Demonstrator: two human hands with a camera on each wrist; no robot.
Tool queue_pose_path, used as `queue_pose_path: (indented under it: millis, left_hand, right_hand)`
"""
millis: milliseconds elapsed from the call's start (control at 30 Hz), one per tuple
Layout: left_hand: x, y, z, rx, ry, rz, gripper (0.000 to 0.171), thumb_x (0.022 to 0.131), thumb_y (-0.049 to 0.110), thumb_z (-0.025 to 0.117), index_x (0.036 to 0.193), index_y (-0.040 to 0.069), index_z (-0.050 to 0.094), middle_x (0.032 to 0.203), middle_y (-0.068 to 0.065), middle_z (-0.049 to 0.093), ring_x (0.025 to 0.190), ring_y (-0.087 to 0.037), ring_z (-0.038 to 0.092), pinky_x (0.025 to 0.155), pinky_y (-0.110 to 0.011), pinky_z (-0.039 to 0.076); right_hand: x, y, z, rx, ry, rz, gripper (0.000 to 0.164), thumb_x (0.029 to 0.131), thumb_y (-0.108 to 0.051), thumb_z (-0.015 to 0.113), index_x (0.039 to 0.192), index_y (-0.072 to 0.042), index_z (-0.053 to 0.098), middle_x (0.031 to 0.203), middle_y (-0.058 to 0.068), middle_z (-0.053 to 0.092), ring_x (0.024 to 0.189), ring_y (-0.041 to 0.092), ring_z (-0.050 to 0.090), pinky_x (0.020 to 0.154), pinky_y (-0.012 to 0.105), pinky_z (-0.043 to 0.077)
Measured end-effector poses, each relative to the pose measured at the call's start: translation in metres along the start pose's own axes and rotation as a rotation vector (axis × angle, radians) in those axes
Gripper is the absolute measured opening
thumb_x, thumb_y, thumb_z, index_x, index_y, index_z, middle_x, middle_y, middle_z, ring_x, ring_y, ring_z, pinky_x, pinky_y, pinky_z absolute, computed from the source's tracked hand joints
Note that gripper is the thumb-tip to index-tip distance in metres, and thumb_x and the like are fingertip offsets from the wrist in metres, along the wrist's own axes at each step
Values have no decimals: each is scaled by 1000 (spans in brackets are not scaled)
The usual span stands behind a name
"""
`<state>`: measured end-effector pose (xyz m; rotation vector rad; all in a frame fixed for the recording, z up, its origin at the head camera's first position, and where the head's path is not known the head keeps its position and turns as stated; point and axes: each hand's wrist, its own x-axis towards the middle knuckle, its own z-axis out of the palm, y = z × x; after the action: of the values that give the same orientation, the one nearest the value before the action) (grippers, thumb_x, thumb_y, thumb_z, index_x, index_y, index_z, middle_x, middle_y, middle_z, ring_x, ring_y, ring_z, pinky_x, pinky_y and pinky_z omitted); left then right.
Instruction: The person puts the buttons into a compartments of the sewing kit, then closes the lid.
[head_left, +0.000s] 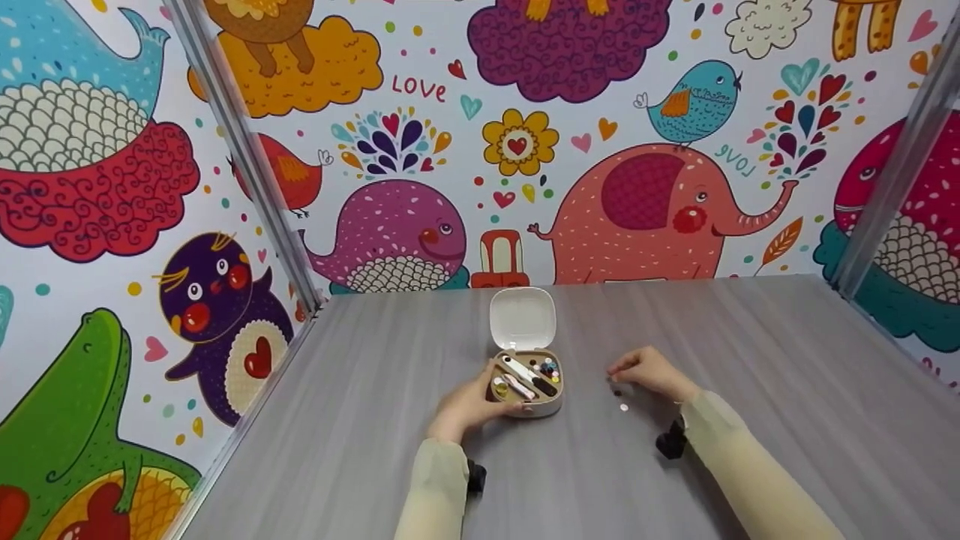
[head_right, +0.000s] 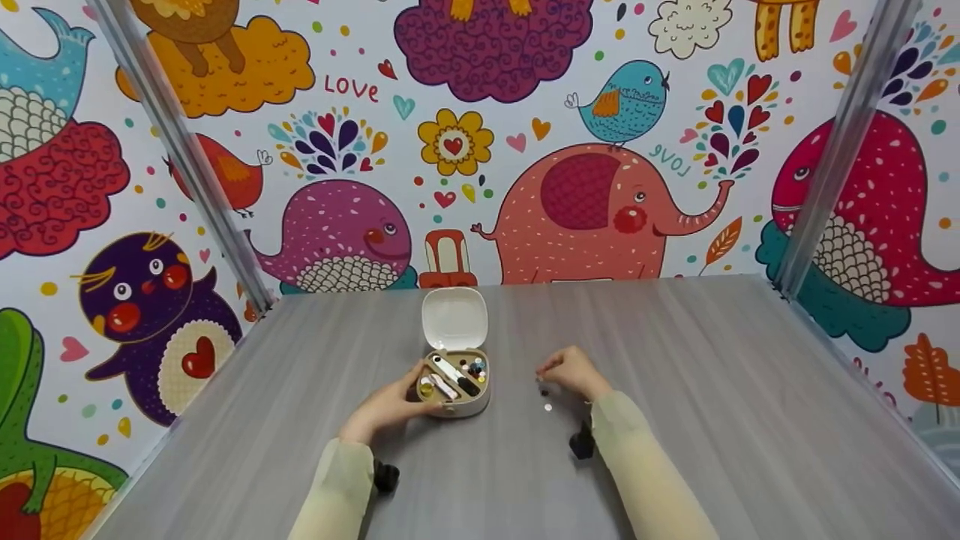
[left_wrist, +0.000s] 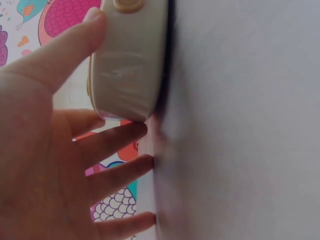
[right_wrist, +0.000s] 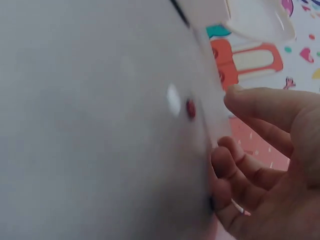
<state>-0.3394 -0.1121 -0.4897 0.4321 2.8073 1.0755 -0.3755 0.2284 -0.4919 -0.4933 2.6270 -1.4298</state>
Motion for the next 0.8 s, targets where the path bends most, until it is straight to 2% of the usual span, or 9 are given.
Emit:
queue_pose_path:
  millis: [200, 400, 800]
  left_hand:
    - [-1, 0, -1, 2, 5, -9, 103, 78, 54, 75, 155, 9, 23, 145, -23, 43, 125, -41, 47, 101, -53, 38]
    - [-1, -1, 0, 37, 9, 22, 102, 79, 54, 74, 153, 5, 25, 141, -26, 46, 121, -42, 52, 97, -52, 42]
    - [0, -1, -1, 34, 4, 10, 101, 79, 55, 73, 154, 7, 24, 144, -25, 43, 122, -42, 51, 98, -52, 41]
  right_hand:
    - [-7, 6, -7, 23, -83, 7, 21, 85, -5, 71, 103, 6, 73, 99, 16, 72, 87, 16, 63, 76, 25, 50]
    - [-6, 10, -8, 29, -146, -2, 23, 78, 2, 73, 100, 8, 73, 94, 17, 72, 75, 8, 61, 63, 21, 49]
    - [-5, 8, -7, -8, -161, -25, 22, 75, 5, 74, 96, 7, 74, 93, 16, 72, 82, 12, 65, 67, 22, 51]
